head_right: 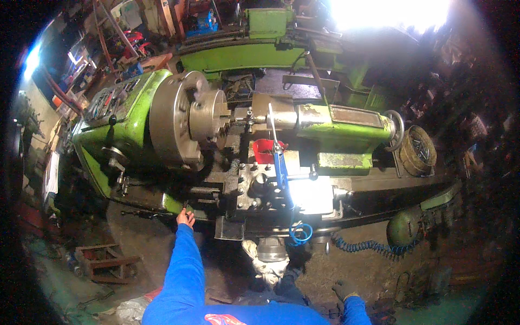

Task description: The person operates a green metal lathe, using a handheld tool to shape a rotating metal workpiece. They repeatedly adjust the tool and machine controls while the lathe runs, producing metal shavings.

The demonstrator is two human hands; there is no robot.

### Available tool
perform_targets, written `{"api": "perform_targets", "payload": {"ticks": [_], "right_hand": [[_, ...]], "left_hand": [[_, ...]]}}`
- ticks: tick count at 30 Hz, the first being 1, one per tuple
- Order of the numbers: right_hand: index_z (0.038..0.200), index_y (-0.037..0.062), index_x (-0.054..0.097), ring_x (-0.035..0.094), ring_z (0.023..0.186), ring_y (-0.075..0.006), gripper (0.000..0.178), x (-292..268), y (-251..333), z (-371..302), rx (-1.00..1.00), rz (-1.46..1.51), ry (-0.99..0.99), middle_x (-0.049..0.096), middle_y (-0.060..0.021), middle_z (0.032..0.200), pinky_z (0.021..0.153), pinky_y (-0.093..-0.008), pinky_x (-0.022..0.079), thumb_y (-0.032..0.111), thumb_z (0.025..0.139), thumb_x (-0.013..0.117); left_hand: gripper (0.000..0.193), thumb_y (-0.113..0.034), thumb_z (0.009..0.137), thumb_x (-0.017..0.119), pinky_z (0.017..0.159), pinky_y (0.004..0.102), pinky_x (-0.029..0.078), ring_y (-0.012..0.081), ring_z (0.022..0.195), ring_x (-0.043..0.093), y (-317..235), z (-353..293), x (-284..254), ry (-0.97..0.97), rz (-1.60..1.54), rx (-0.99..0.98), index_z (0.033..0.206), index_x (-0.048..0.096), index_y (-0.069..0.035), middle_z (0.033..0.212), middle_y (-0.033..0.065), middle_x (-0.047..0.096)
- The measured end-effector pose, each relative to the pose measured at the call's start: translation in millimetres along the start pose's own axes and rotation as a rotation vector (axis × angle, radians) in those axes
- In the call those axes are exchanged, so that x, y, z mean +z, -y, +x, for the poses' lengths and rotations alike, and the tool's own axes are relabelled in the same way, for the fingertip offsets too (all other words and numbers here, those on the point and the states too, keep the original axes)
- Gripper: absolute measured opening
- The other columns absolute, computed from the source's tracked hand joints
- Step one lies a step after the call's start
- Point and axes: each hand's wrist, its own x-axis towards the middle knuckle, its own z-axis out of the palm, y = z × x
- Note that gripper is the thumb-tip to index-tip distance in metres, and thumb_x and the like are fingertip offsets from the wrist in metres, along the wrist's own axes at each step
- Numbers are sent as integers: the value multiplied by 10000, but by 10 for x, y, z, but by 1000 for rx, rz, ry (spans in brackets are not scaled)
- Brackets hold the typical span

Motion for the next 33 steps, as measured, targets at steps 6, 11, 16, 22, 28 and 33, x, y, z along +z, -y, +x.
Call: {"api": "perform_targets", "payload": {"ticks": [6, 11, 16, 22, 28, 33], "right_hand": [[1268, 39, 769, 715, 931, -274, 462, 138, -266, 94, -4, 60, -13, 780, -146, 1109, 852, -402, 561, 368, 951, 701], [1263, 34, 765, 724, 803, -225, 447, 175, -346, 134, -10, 46, -32, 794, -125, 1020, 759, -392, 578, 358, 960, 709], [1260, 54, 770, 732, 815, -229, 428, 45, -25, -33, -21, -3, -17, 798, -120, 1044, 761, -396, 582, 350, 956, 712], [1246, 43, 773, 740, 807, -220, 415, 124, -224, 162, -18, 19, -52, 800, -135, 1076, 726, -367, 585, 338, 960, 713], [1187, 40, 801, 736, 750, -217, 398, 47, -136, 105, -66, 1, -57, 803, -133, 977, 727, -385, 593, 355, 955, 726], [1181, 43, 806, 738, 739, -233, 375, -32, -113, 43, -58, -67, -105, 806, -140, 958, 724, -389, 593, 334, 960, 722]], "left_hand": [[209, -293, 1035, 681, 703, 378, 492, 191, 920, 699, 53, 69, -38, 13, -8, 32, 1189, 660, -154, 1024, 1, 700], [203, -297, 1029, 682, 728, 400, 487, 178, 932, 696, 8, -2, -9, 9, 12, 42, 1180, 672, -162, 1036, -1, 710], [215, -300, 1036, 672, 719, 389, 486, 179, 932, 699, -66, -30, 4, 26, 20, 47, 1194, 675, -155, 1049, 1, 713], [248, -245, 1019, 706, 628, 329, 475, 169, 834, 696, 0, -6, 77, 19, -4, 71, 1223, 654, -113, 985, 7, 706], [355, -177, 1020, 714, 591, 327, 522, 203, 779, 715, 166, 293, 49, -55, 51, 253, 1321, 649, -1, 1013, 97, 733], [447, -162, 1042, 624, 873, 506, 600, 439, 920, 738, 460, 51, 33, -400, 975, 882, 1416, 620, 83, 1134, 268, 761]]}}
